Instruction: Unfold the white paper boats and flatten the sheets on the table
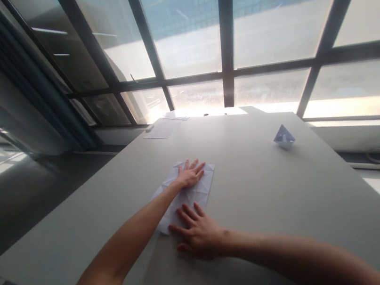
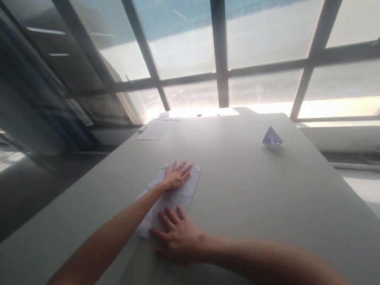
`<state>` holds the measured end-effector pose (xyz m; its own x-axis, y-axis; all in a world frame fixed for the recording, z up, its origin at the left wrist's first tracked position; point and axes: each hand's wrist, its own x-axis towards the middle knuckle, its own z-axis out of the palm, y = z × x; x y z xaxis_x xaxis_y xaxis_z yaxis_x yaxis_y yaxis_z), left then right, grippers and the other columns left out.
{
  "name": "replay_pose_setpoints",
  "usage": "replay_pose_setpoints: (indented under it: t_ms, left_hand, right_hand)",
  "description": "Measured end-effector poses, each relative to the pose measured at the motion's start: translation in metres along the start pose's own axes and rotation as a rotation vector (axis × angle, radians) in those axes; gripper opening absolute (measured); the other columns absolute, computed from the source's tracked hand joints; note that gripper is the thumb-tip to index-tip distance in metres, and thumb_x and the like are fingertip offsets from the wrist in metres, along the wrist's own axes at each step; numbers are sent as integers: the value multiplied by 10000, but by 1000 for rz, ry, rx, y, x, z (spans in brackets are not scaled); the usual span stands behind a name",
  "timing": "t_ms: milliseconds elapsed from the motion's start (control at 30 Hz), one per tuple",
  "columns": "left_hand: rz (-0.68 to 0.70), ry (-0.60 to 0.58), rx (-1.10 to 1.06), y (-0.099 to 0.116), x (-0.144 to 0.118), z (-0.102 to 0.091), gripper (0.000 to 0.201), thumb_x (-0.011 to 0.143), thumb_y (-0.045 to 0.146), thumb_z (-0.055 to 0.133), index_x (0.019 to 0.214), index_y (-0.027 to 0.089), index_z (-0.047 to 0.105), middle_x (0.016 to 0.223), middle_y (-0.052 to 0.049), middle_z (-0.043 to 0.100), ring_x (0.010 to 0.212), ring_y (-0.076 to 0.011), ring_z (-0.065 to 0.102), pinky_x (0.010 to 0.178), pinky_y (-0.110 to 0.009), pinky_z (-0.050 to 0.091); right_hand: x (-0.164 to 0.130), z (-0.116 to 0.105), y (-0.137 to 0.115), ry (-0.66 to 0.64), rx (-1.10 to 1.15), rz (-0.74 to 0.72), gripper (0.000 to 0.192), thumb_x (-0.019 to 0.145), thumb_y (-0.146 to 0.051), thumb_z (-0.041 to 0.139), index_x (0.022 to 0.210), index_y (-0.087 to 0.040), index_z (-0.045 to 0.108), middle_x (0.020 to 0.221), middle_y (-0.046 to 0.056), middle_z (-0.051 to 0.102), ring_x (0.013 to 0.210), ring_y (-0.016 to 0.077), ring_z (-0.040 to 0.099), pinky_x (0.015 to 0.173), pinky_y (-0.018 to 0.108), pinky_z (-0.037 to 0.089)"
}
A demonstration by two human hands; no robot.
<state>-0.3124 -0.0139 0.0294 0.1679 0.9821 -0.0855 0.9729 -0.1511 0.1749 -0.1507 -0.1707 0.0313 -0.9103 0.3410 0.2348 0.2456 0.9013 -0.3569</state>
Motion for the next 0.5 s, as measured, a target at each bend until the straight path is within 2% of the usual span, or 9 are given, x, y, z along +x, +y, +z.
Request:
replay_pose_setpoints:
  t_ms: [67,133,200,267,333,400,467,500]
  left_hand:
    - [-25,6,13,12,12,5,559,922,619,267,1455,451,255,1576,38,136,1422,-419,19,1015,-732,28]
    - [-57,49,28,28,22,10,570,921,626,250,1460,440,253,1574,38,144,1424,-412,38,1014,-735,35]
    - [-68,89,47,47,27,16,571,928,613,235,1466,422,254,1572,36,159,1428,-392,66,1024,-726,46]
    - [-69,112,70,63,30,22,571,939,588,224,1474,391,259,1571,19,168,1431,-370,91,1037,-713,49]
    - [-74,130,94,75,32,24,581,942,583,216,1478,365,267,1570,-8,177,1431,-362,108,1042,-708,59]
    - [-91,122,116,87,36,22,593,940,590,221,1478,348,279,1578,-43,146,1429,-364,117,1041,-705,86]
    - [-104,104,126,102,45,13,602,935,602,237,1482,351,264,1585,-55,106,1430,-376,92,1027,-714,120]
    - [-93,114,130,112,52,7,611,931,615,241,1487,360,240,1587,-52,88,1432,-379,65,1022,-722,113]
  right_hand:
    - [-24,-5,-3,-26,56,-47,693,935,-599,338,1473,-165,295,1549,197,177,1437,331,62,1119,584,92]
    - [-50,-14,-2,-44,120,-107,726,916,-610,387,1455,-126,325,1530,219,220,1432,329,110,1124,566,120]
    - [-79,-29,7,-51,217,-203,600,932,-547,427,1396,-167,428,1493,172,345,1408,282,235,1131,499,189]
    - [-111,-50,28,3,359,-237,439,969,-425,428,1331,-189,505,1388,118,507,1323,195,407,1086,352,319]
    - [-148,-76,66,178,416,-109,345,953,-357,482,1252,-213,573,1276,90,599,1196,178,532,1006,314,406]
    - [-189,-107,119,486,373,139,249,927,-294,507,1127,-213,632,1115,77,660,1019,185,614,893,328,476]
    - [-232,-139,179,759,236,409,210,899,-240,498,1043,-195,644,1022,75,650,796,167,622,728,305,508]
    - [-253,-155,209,881,118,532,206,874,-226,511,1027,-190,644,1014,77,634,749,167,605,715,314,502]
